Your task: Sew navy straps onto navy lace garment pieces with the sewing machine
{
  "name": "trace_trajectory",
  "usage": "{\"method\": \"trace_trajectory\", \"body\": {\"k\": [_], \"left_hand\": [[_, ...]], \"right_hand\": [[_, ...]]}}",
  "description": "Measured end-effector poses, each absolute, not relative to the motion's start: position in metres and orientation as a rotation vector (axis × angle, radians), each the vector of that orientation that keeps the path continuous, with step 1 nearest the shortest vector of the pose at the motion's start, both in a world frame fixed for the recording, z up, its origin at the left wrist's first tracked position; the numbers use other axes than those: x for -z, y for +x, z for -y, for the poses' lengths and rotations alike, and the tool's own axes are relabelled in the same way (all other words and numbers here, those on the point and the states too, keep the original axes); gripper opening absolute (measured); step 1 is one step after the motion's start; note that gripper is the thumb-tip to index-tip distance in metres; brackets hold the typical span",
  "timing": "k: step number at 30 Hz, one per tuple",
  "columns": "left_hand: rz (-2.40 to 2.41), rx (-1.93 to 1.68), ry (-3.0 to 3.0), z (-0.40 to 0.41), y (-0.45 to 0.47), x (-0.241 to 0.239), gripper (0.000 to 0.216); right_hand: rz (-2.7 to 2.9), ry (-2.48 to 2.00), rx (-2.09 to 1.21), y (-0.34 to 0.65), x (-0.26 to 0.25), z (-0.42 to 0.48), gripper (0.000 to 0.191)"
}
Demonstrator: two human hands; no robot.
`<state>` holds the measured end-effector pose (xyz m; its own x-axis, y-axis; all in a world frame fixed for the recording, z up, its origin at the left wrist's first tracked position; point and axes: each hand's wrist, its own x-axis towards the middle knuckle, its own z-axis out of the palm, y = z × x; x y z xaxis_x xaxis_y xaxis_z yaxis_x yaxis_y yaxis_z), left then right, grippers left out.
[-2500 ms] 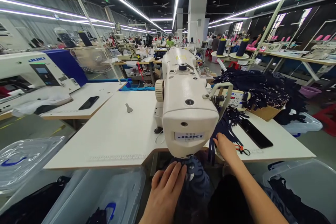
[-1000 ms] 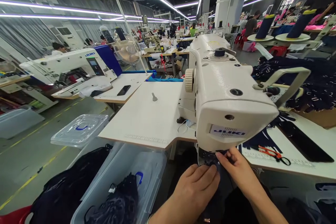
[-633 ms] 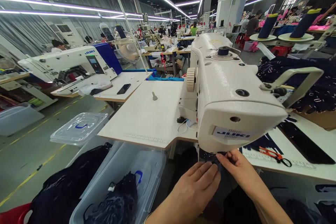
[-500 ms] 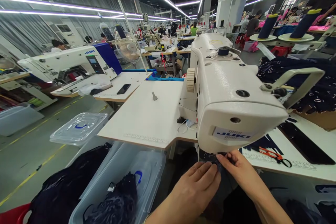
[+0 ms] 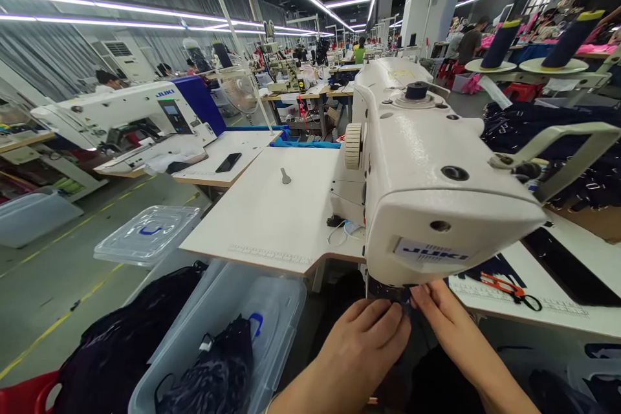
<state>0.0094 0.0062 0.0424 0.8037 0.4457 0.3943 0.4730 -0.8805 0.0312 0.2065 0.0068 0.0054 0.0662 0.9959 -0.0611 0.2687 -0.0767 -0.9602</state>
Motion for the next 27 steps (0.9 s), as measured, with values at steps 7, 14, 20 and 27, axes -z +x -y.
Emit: {"method": "trace_trajectory", "body": {"k": [7, 14, 20, 27], "left_hand": [[0.828, 0.596, -2.748, -0.001, 0.016, -0.032, 0.034], [0.984, 0.584, -2.578, 0.003, 0.028, -0.013, 0.036], [1.021, 0.575, -2.533, 0.003, 0.037, -0.015, 0.037], [1.009, 0.545, -2.5, 0.003, 0.04, -0.012, 0.037]], "right_hand": [[1.374, -1.594, -0.855, 0.202, -0.007, -0.026, 0.03], [1.612, -1.489, -0.633, 0.21, -0.008, -0.057, 0.023], [1.661, -1.473, -0.58, 0.209, 0.003, -0.065, 0.016], [1.685, -1.474, -0.58, 0.21, 0.004, -0.066, 0.012]]}}
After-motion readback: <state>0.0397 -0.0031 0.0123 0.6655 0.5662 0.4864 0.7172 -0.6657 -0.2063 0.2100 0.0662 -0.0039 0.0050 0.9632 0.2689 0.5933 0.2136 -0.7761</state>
